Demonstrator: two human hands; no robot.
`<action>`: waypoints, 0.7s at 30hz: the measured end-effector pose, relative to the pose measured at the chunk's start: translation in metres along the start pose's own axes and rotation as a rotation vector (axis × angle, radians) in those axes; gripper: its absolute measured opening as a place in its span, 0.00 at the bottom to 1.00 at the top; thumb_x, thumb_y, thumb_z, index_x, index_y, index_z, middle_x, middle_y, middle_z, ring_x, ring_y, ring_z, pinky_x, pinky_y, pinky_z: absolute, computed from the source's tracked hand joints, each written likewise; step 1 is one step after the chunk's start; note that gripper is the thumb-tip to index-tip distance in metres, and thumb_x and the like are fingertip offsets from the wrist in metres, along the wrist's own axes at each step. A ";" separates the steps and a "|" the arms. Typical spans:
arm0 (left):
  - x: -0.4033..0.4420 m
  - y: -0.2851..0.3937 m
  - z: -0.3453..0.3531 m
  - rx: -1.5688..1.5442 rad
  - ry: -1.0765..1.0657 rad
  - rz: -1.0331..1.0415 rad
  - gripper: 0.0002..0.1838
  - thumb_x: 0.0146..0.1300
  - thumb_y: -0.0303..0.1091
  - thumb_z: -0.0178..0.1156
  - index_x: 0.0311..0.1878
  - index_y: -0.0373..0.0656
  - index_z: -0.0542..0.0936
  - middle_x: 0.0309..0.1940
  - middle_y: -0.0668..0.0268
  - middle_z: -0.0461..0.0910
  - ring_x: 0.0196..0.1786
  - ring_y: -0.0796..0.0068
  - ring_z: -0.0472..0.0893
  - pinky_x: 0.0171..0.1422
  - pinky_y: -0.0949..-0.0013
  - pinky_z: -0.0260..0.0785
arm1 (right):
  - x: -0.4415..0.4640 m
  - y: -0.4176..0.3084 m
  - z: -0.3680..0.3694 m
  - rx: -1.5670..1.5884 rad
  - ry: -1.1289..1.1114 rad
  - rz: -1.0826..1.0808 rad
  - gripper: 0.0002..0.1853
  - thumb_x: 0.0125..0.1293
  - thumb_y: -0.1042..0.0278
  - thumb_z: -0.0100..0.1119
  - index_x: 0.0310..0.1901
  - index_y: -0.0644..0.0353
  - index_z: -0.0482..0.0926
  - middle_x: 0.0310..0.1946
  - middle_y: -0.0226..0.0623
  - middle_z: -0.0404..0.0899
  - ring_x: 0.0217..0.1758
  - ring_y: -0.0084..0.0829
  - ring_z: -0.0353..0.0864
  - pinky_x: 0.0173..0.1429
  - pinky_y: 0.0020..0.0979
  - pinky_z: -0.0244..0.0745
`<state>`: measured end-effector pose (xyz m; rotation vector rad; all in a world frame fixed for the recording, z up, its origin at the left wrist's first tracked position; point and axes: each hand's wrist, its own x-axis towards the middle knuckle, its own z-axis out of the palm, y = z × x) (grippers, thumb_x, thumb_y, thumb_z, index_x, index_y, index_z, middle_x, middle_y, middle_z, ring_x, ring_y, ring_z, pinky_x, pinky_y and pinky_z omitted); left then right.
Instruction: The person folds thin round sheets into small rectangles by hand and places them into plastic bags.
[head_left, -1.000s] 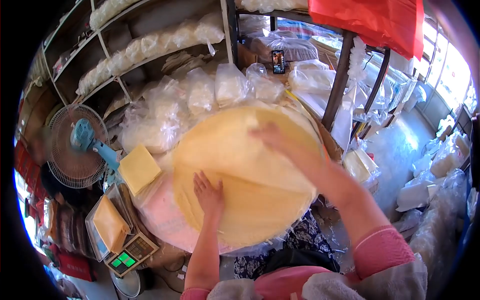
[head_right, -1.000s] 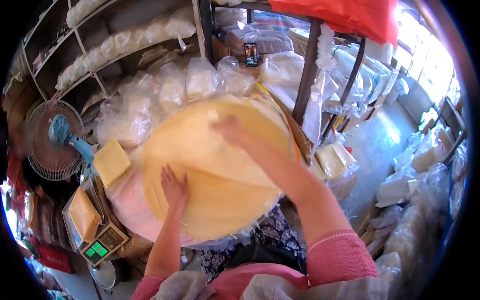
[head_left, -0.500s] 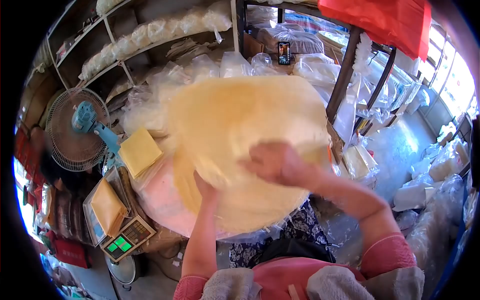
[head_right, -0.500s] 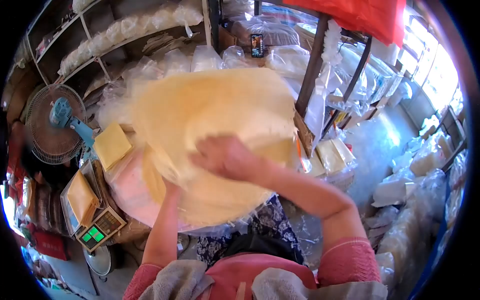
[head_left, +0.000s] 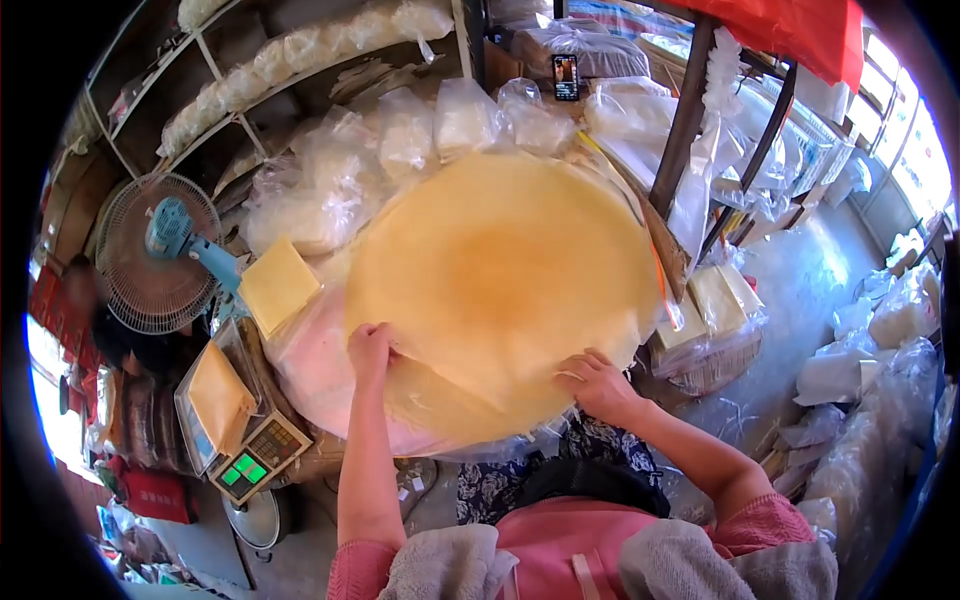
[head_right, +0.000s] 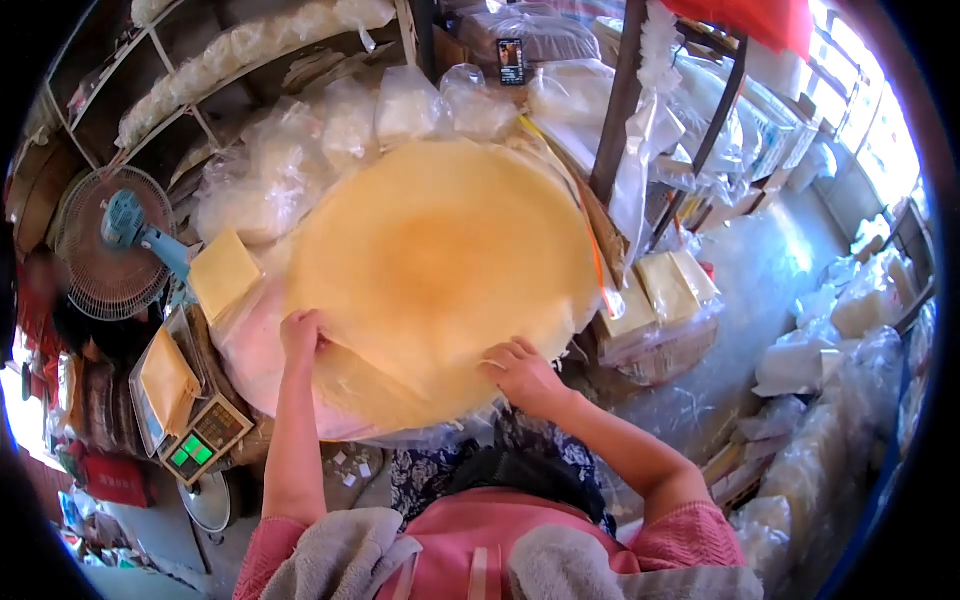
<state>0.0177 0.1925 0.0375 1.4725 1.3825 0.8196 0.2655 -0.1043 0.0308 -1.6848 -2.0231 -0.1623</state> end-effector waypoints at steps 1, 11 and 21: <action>-0.004 0.006 -0.005 -0.012 0.046 -0.012 0.13 0.57 0.37 0.56 0.27 0.35 0.76 0.19 0.62 0.78 0.15 0.73 0.78 0.15 0.73 0.67 | -0.005 0.002 -0.004 0.011 0.021 0.038 0.17 0.50 0.75 0.58 0.44 0.57 0.78 0.45 0.34 0.77 0.52 0.37 0.75 0.60 0.41 0.67; 0.012 0.034 -0.014 -0.576 -0.180 0.060 0.11 0.61 0.36 0.55 0.40 0.39 0.77 0.38 0.59 0.81 0.40 0.73 0.83 0.37 0.70 0.76 | -0.016 0.017 -0.021 0.569 0.208 0.766 0.08 0.64 0.69 0.57 0.41 0.64 0.78 0.29 0.38 0.80 0.30 0.27 0.78 0.36 0.28 0.72; 0.015 0.001 0.126 0.926 -0.289 0.724 0.33 0.67 0.52 0.48 0.70 0.46 0.60 0.72 0.58 0.54 0.75 0.57 0.50 0.75 0.45 0.38 | -0.051 0.045 0.038 0.858 0.398 1.057 0.09 0.63 0.67 0.61 0.39 0.65 0.77 0.20 0.21 0.69 0.23 0.12 0.64 0.25 0.22 0.59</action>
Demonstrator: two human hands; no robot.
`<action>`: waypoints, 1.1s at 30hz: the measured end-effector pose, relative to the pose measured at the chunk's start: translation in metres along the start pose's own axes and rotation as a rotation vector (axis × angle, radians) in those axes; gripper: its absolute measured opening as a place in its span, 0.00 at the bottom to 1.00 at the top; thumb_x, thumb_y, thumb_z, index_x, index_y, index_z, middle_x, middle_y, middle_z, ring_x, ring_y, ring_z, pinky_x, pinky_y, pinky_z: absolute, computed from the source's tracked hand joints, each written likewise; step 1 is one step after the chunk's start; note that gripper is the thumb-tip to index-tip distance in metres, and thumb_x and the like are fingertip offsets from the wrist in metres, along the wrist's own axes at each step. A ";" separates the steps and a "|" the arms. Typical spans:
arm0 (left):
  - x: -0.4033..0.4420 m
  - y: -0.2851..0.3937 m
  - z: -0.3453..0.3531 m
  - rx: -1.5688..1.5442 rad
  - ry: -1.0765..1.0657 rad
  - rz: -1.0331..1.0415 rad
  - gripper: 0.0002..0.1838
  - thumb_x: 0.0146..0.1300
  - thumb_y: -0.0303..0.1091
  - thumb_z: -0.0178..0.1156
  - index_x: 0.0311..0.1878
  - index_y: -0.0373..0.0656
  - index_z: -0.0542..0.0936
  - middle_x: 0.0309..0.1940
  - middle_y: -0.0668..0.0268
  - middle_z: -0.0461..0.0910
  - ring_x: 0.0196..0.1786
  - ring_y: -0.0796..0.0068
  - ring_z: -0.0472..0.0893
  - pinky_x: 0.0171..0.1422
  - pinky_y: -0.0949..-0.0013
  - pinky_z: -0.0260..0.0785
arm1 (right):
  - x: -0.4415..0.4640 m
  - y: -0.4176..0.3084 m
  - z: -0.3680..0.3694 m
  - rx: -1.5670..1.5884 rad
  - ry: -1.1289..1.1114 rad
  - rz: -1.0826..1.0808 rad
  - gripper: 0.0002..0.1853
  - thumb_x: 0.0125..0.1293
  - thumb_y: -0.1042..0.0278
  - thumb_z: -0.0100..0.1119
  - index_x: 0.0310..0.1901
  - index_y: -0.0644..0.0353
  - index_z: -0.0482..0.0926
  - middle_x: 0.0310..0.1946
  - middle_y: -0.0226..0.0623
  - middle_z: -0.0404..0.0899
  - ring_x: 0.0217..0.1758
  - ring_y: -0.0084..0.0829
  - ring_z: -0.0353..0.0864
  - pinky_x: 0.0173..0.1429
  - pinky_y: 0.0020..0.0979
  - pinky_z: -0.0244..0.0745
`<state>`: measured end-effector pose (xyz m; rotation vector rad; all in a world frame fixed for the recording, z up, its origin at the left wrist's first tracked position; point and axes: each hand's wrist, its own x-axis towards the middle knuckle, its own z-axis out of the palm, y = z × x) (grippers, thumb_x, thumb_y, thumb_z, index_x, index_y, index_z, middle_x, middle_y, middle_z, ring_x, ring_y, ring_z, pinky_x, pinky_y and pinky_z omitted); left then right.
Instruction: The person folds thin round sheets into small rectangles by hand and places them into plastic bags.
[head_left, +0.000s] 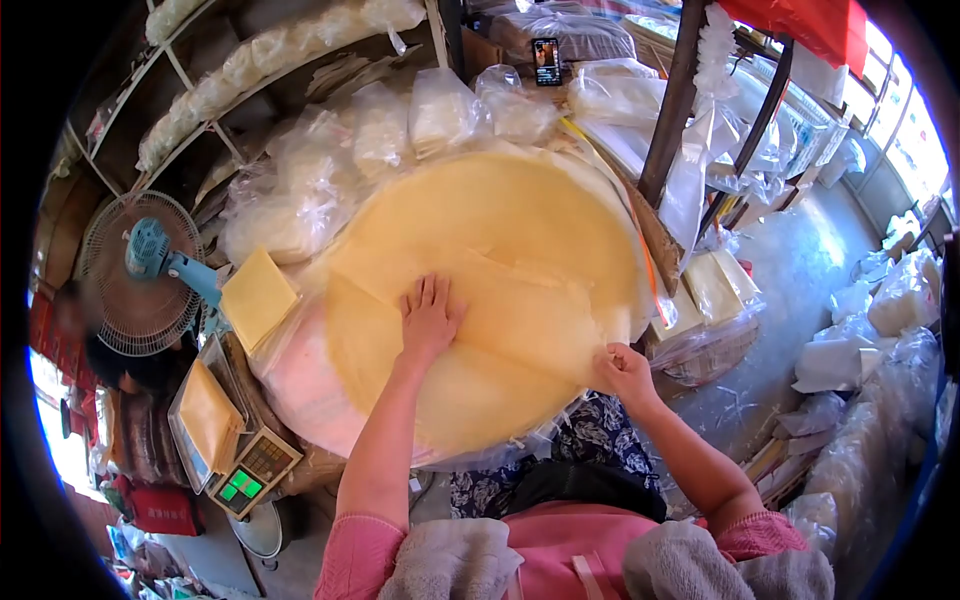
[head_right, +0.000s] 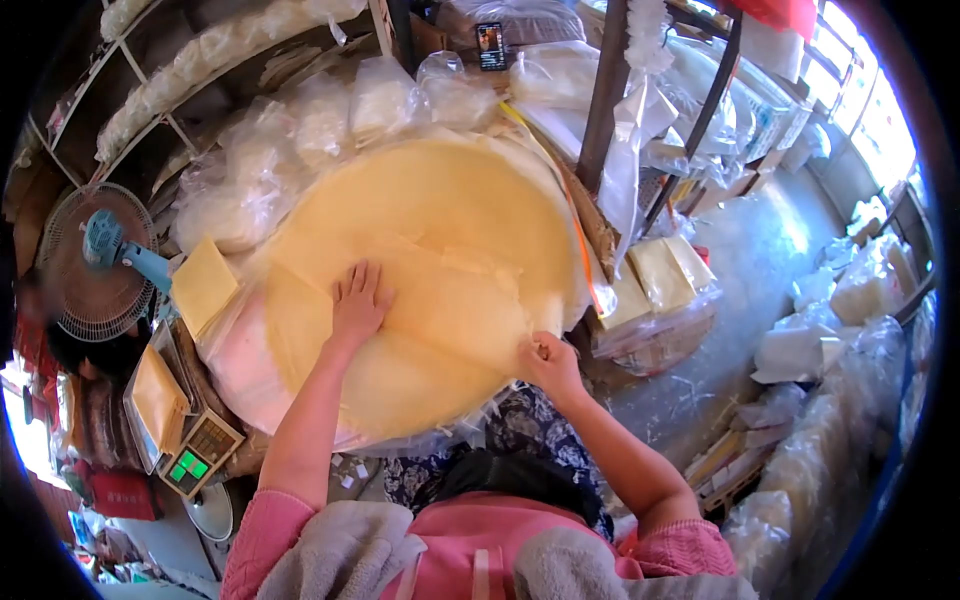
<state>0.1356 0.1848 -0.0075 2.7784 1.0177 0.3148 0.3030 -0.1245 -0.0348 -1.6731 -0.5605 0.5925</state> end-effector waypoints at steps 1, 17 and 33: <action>0.000 0.001 0.000 0.004 0.010 0.030 0.32 0.67 0.51 0.48 0.70 0.46 0.60 0.72 0.58 0.54 0.75 0.57 0.50 0.75 0.45 0.38 | -0.002 -0.006 0.001 -0.002 -0.014 0.002 0.10 0.63 0.68 0.61 0.41 0.65 0.77 0.21 0.21 0.69 0.23 0.12 0.64 0.25 0.21 0.59; -0.069 0.031 -0.027 0.100 -0.024 -0.289 0.39 0.66 0.61 0.45 0.72 0.45 0.55 0.74 0.50 0.44 0.75 0.42 0.38 0.74 0.39 0.33 | 0.028 -0.081 0.026 -0.390 -0.218 -0.185 0.11 0.60 0.66 0.62 0.43 0.60 0.79 0.33 0.35 0.82 0.34 0.26 0.83 0.39 0.28 0.78; -0.073 0.033 -0.021 0.077 0.147 -0.179 0.38 0.64 0.60 0.48 0.70 0.45 0.60 0.72 0.46 0.50 0.74 0.39 0.45 0.74 0.40 0.36 | 0.132 -0.092 0.013 -0.917 0.127 0.026 0.27 0.45 0.41 0.69 0.36 0.57 0.79 0.36 0.42 0.81 0.43 0.41 0.81 0.46 0.38 0.74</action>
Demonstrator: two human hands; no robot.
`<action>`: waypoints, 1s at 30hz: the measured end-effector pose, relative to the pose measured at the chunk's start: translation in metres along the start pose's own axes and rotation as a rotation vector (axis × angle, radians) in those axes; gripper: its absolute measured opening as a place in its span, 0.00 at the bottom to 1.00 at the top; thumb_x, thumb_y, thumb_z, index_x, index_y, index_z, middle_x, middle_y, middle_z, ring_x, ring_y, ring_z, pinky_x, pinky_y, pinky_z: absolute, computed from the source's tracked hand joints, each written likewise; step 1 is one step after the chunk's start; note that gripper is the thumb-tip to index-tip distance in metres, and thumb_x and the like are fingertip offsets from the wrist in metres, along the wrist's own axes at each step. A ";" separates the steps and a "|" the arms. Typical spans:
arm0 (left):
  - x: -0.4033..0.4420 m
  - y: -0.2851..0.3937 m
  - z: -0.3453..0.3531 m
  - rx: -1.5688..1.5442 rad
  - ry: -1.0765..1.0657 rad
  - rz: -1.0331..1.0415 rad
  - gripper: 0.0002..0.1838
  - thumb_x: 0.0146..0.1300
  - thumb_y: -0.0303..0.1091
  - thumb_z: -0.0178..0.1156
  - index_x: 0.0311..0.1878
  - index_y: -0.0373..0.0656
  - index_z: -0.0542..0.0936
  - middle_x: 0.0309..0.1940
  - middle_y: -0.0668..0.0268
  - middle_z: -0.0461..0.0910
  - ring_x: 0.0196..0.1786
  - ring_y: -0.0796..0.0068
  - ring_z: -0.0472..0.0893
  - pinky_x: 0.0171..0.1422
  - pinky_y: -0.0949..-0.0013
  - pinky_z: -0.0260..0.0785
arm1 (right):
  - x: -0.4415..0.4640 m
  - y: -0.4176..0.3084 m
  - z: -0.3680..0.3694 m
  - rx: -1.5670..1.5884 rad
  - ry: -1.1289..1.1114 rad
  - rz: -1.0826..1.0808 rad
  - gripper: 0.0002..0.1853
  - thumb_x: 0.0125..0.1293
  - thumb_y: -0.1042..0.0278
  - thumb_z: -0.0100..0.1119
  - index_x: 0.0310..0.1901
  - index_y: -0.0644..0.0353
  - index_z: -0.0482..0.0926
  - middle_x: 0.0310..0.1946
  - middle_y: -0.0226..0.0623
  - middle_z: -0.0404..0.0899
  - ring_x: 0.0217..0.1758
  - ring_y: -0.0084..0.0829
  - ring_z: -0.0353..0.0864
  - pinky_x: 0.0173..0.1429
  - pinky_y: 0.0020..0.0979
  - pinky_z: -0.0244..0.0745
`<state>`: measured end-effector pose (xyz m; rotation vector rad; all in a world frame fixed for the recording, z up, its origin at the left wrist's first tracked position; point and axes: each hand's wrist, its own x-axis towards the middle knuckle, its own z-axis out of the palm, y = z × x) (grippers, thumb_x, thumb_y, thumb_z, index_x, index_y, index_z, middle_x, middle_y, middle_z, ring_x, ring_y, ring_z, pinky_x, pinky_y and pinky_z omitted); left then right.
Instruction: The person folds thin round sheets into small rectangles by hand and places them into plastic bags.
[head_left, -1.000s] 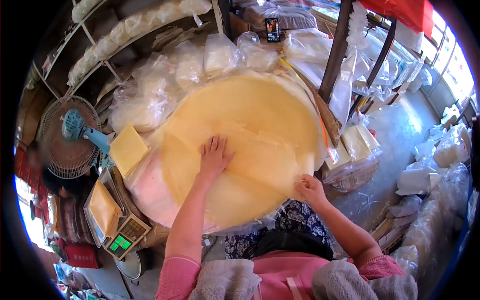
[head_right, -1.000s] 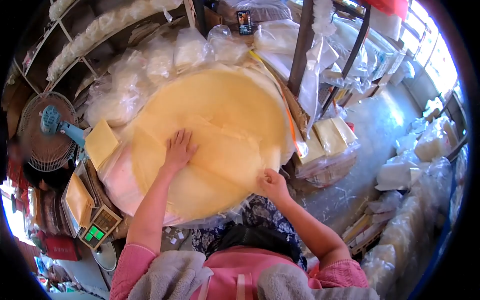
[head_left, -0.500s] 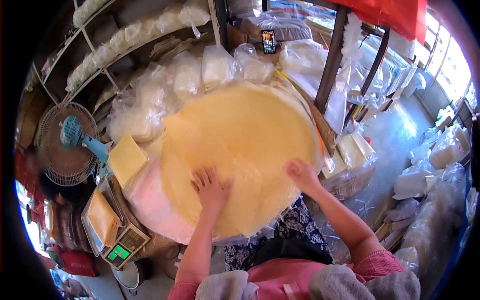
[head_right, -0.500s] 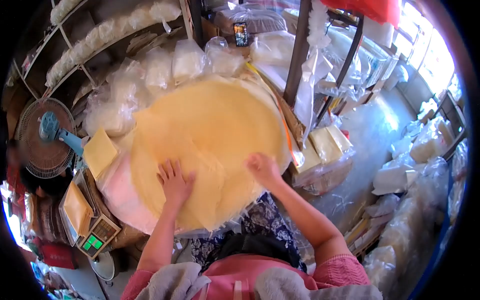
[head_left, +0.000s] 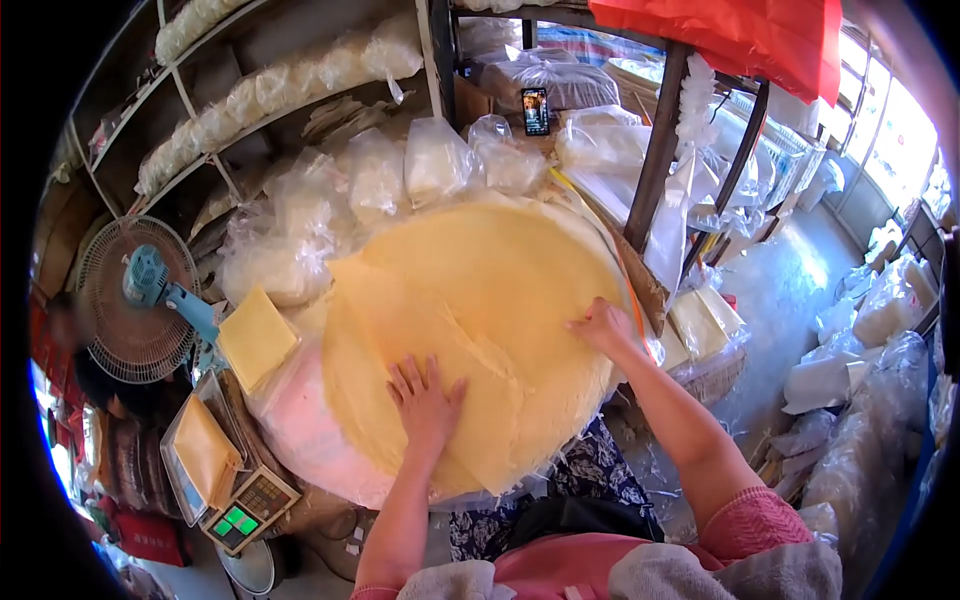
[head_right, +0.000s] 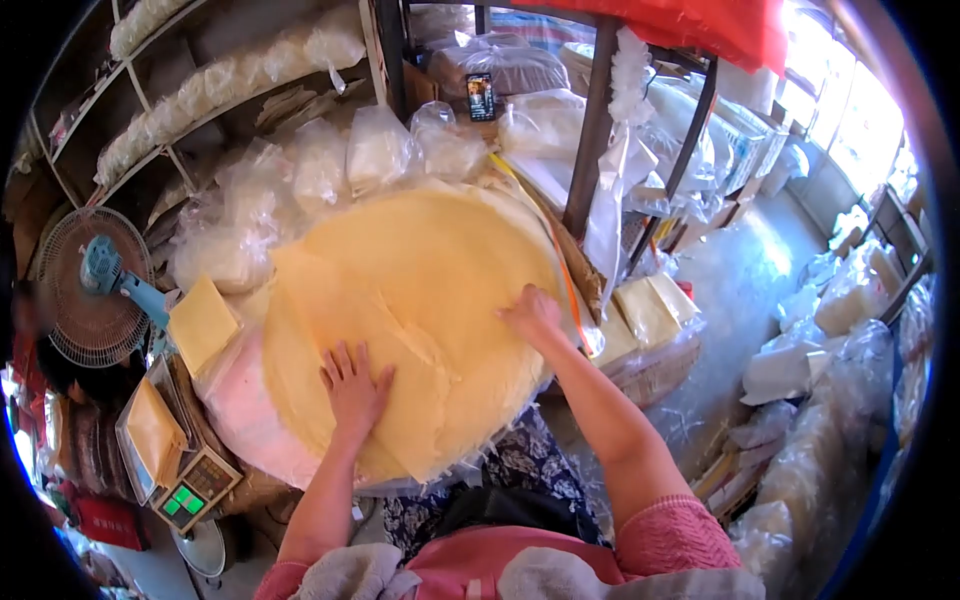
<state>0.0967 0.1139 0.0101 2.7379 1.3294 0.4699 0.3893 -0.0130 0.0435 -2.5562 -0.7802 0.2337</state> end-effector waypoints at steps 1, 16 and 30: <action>-0.001 0.000 0.000 -0.002 0.001 0.000 0.38 0.64 0.60 0.48 0.70 0.45 0.60 0.72 0.46 0.50 0.74 0.39 0.45 0.74 0.40 0.37 | 0.002 0.000 0.003 -0.034 0.002 -0.003 0.26 0.45 0.42 0.70 0.34 0.57 0.79 0.35 0.42 0.81 0.43 0.41 0.81 0.45 0.39 0.74; 0.001 -0.003 0.000 -0.003 -0.042 0.087 0.36 0.65 0.59 0.48 0.69 0.46 0.61 0.72 0.46 0.50 0.74 0.41 0.45 0.75 0.43 0.37 | -0.014 0.022 -0.009 0.435 0.050 -0.094 0.12 0.50 0.61 0.66 0.27 0.60 0.76 0.20 0.38 0.78 0.25 0.31 0.79 0.29 0.33 0.70; -0.011 -0.003 0.002 -0.059 -0.039 0.197 0.32 0.66 0.54 0.48 0.69 0.47 0.62 0.71 0.53 0.54 0.74 0.53 0.50 0.76 0.47 0.38 | -0.063 0.036 -0.007 0.807 -0.450 -0.024 0.25 0.54 0.64 0.68 0.52 0.62 0.73 0.27 0.30 0.79 0.22 0.21 0.76 0.21 0.25 0.65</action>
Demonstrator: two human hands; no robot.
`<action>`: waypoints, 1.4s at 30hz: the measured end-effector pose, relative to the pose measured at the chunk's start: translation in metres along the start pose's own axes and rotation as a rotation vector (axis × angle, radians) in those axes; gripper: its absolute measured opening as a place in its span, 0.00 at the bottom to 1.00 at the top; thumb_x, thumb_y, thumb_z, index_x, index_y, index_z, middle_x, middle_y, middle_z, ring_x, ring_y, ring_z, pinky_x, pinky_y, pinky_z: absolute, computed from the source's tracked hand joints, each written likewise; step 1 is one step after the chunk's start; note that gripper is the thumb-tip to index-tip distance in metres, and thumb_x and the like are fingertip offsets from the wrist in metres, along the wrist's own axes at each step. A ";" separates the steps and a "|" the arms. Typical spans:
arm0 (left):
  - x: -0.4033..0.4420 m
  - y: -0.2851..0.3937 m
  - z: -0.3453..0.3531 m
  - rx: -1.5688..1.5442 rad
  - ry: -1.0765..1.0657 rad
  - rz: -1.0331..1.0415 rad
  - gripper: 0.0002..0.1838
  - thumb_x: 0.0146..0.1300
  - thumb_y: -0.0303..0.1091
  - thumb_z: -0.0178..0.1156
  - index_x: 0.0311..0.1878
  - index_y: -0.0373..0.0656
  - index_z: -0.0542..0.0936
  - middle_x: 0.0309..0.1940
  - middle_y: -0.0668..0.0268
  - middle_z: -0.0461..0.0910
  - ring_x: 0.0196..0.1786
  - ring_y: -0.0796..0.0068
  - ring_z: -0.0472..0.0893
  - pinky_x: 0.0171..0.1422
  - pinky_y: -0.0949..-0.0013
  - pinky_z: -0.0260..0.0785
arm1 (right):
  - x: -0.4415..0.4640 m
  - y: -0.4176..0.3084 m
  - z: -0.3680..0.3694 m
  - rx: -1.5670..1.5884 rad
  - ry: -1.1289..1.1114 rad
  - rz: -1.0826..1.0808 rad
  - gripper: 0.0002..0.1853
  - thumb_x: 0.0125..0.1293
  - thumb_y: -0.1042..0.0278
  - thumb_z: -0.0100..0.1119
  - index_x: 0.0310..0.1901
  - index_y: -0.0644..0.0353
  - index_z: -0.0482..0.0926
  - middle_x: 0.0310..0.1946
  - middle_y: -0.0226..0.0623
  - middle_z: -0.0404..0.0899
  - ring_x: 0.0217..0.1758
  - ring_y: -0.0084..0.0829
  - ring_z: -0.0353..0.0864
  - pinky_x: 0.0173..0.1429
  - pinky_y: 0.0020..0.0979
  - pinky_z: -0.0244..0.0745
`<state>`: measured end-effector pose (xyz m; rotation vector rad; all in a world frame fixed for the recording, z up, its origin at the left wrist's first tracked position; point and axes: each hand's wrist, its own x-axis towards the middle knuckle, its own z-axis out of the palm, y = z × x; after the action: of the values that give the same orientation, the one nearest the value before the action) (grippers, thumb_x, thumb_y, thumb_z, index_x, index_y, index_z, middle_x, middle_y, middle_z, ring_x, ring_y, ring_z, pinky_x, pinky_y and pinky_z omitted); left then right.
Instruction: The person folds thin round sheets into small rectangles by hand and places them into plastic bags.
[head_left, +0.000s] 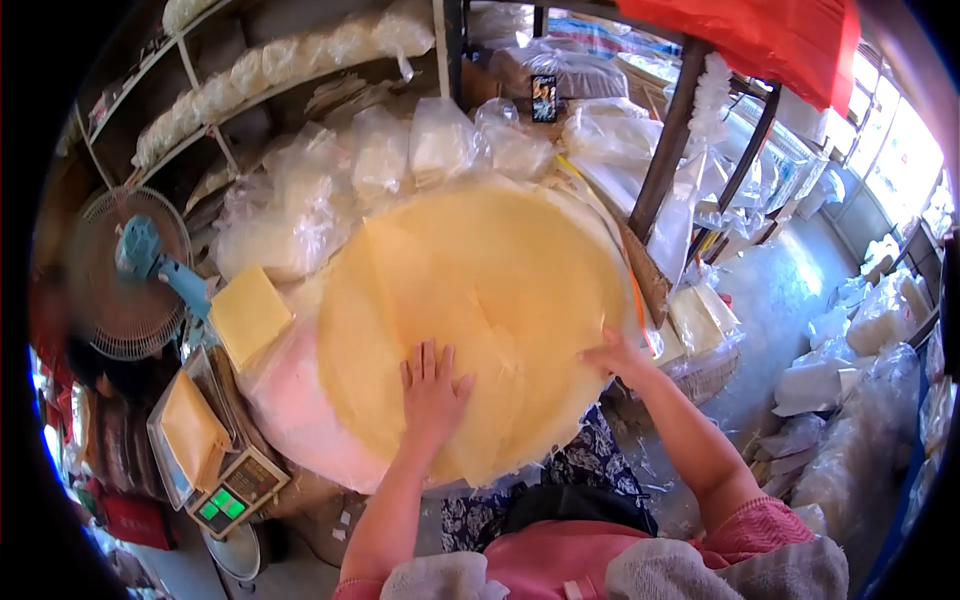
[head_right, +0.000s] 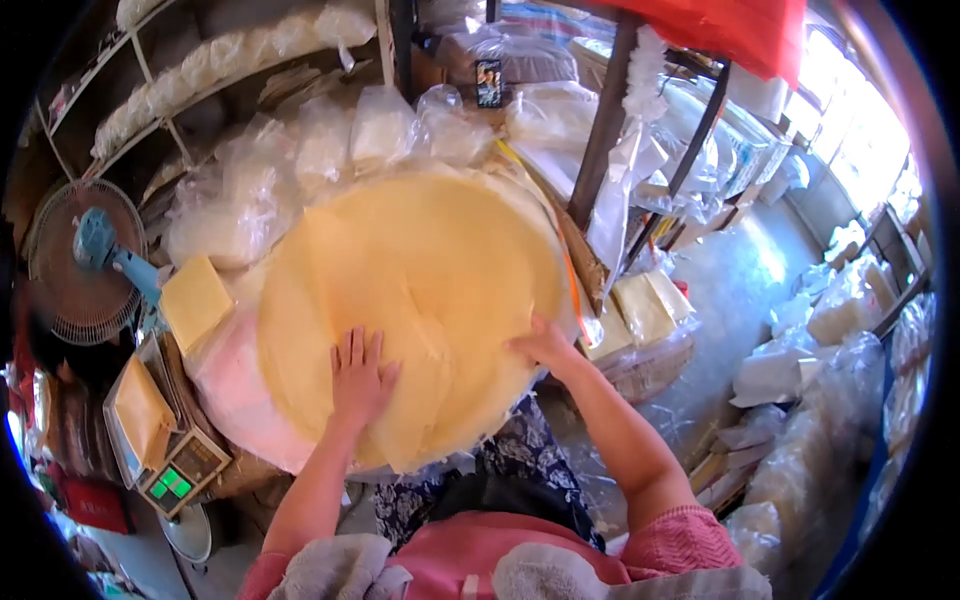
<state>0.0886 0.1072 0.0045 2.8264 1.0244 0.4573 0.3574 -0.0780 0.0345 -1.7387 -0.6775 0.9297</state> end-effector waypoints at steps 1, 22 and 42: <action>0.000 0.001 -0.003 -0.009 0.007 -0.003 0.33 0.65 0.54 0.49 0.69 0.47 0.63 0.71 0.53 0.55 0.74 0.53 0.50 0.76 0.47 0.38 | 0.001 -0.002 0.002 -0.041 0.017 0.018 0.24 0.53 0.65 0.67 0.51 0.63 0.74 0.27 0.32 0.79 0.22 0.24 0.77 0.23 0.27 0.68; -0.002 -0.009 0.002 -0.217 0.241 0.074 0.22 0.54 0.23 0.56 0.55 0.36 0.72 0.60 0.54 0.70 0.67 0.54 0.65 0.70 0.52 0.56 | -0.012 -0.072 0.134 -1.021 -0.548 -0.380 0.29 0.61 0.63 0.49 0.66 0.51 0.62 0.34 0.50 0.80 0.37 0.52 0.80 0.45 0.45 0.74; -0.001 -0.002 -0.004 -0.212 0.269 0.068 0.20 0.53 0.22 0.53 0.52 0.35 0.76 0.57 0.54 0.73 0.64 0.54 0.68 0.70 0.54 0.58 | 0.004 0.000 0.108 -1.070 -0.017 -0.840 0.32 0.66 0.54 0.52 0.66 0.63 0.60 0.70 0.48 0.51 0.74 0.51 0.47 0.73 0.49 0.47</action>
<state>0.0857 0.1083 0.0082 2.6654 0.8610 0.9160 0.2691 -0.0202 0.0122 -1.9675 -1.9533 -0.0842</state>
